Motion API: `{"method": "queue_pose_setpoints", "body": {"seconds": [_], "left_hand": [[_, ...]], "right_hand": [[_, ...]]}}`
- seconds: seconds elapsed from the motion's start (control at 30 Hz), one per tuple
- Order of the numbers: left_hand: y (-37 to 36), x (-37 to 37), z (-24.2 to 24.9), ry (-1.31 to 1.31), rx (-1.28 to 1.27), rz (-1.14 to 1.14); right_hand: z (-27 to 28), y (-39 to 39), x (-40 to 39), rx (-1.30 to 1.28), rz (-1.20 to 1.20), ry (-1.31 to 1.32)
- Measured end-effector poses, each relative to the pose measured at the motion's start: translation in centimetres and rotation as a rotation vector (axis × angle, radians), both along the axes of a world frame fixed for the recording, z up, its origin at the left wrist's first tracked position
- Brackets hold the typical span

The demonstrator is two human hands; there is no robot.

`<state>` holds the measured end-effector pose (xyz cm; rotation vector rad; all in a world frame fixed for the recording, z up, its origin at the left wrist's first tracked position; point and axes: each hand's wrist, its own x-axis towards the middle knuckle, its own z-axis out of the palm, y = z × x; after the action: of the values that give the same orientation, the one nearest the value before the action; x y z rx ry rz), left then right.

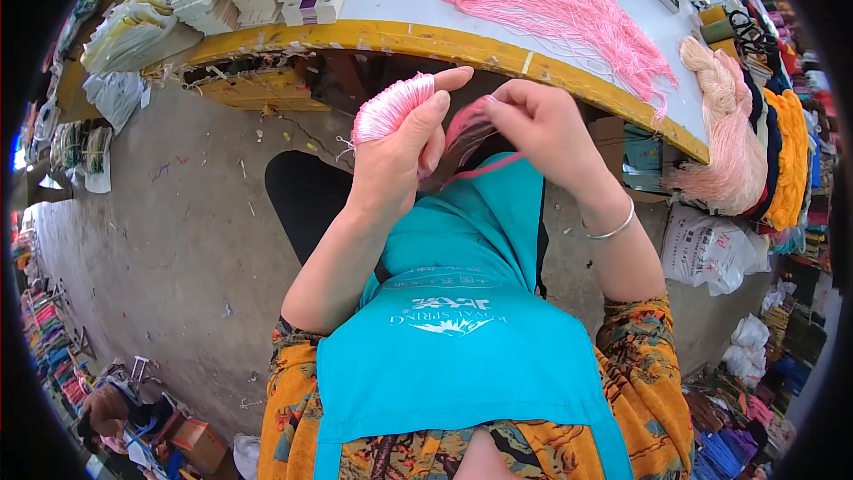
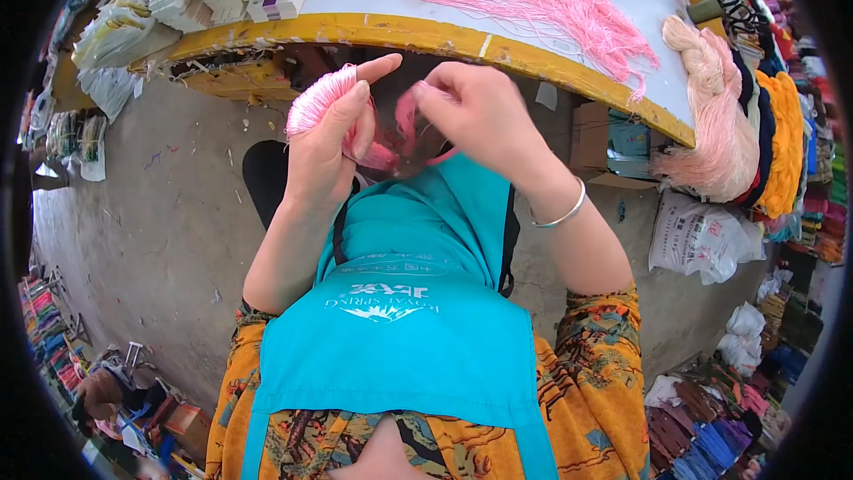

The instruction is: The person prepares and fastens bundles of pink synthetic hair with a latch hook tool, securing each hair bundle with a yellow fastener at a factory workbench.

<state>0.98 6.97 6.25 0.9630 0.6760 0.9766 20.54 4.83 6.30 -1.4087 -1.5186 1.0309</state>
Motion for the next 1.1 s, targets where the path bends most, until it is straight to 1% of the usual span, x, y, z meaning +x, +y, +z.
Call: {"method": "queue_pose_setpoints", "body": {"seconds": [0.03, 0.07, 0.1, 0.17, 0.2, 0.23, 0.33, 0.37, 0.43, 0.47, 0.53, 0.57, 0.6, 0.7, 0.73, 0.77, 0.8, 0.83, 0.9, 1.0, 1.03, 1.1], "left_hand": [[0.1, -0.1, 0.0, -0.001, -0.010, -0.006], [0.1, -0.2, 0.0, -0.001, -0.011, -0.007], [0.2, -0.4, -0.1, 0.001, -0.011, -0.017], [0.4, -0.6, 0.0, 0.001, -0.010, -0.023], [0.5, -0.8, 0.3, -0.001, -0.017, -0.061], [0.6, -1.0, 0.6, -0.003, -0.024, -0.100], [1.3, -1.3, 0.9, -0.001, 0.010, -0.155], [1.7, -1.5, 1.3, 0.037, 0.048, -0.198], [2.5, -1.7, 1.8, 0.094, 0.078, -0.263], [2.6, -1.6, 2.5, 0.090, 0.062, -0.287], [2.9, -1.5, 3.7, 0.096, 0.011, -0.316], [3.3, -1.6, 4.4, 0.068, 0.034, -0.367], [3.9, -1.9, 4.9, 0.110, 0.056, -0.367], [5.3, -2.6, 6.1, 0.213, 0.167, -0.381], [5.7, -2.8, 6.8, 0.224, 0.207, -0.393], [5.6, -2.6, 8.1, 0.236, 0.188, -0.419], [5.5, -2.5, 9.4, 0.248, 0.170, -0.446], [6.1, -2.1, 9.0, 0.155, 0.261, -0.486], [7.2, -1.3, 8.3, -0.053, 0.424, -0.573], [8.7, -1.6, 8.0, -0.454, 0.328, -0.821], [7.4, -2.2, 10.2, -0.012, 0.389, -0.565], [7.5, -2.6, 11.4, 0.307, 0.437, -0.391]], "right_hand": [[0.5, -0.3, -0.2, 0.161, -0.027, -0.436], [1.0, -0.5, -0.4, 0.315, -0.116, -0.874], [1.5, -0.4, -0.3, 0.314, -0.118, -0.876], [2.2, 0.2, -0.1, 0.088, 0.026, -0.091], [2.9, 0.2, 0.3, -0.071, 0.079, 0.083], [3.5, 0.4, 0.5, -0.072, 0.081, 0.085], [5.6, 0.9, 0.6, -0.088, 0.258, 0.117], [6.3, 0.9, 0.5, -0.088, 0.256, 0.121], [7.2, 1.3, 0.4, -0.113, 0.391, 0.141], [7.4, 1.4, 0.2, -0.089, 0.403, 0.184], [9.2, 1.9, 0.5, -0.095, 0.485, 0.005], [10.0, 2.1, 0.6, -0.101, 0.515, 0.031], [10.9, 2.3, -0.5, -0.135, 0.481, 0.179], [10.0, 5.4, -0.1, 0.297, 0.890, 0.284], [11.5, 4.8, -0.5, 0.200, 0.720, 0.164], [13.2, 3.9, -1.4, 0.048, 0.521, 0.037], [14.1, 3.3, -2.3, 0.023, 0.451, -0.020], [15.1, 3.3, -2.8, -0.034, 0.383, -0.075], [15.1, 3.5, -3.2, 0.085, 0.347, -0.109], [15.3, 3.9, -3.5, 0.223, 0.336, -0.163], [15.4, 4.2, -3.5, 0.262, 0.339, -0.181], [15.4, 4.4, -3.6, 0.297, 0.350, -0.178]]}}
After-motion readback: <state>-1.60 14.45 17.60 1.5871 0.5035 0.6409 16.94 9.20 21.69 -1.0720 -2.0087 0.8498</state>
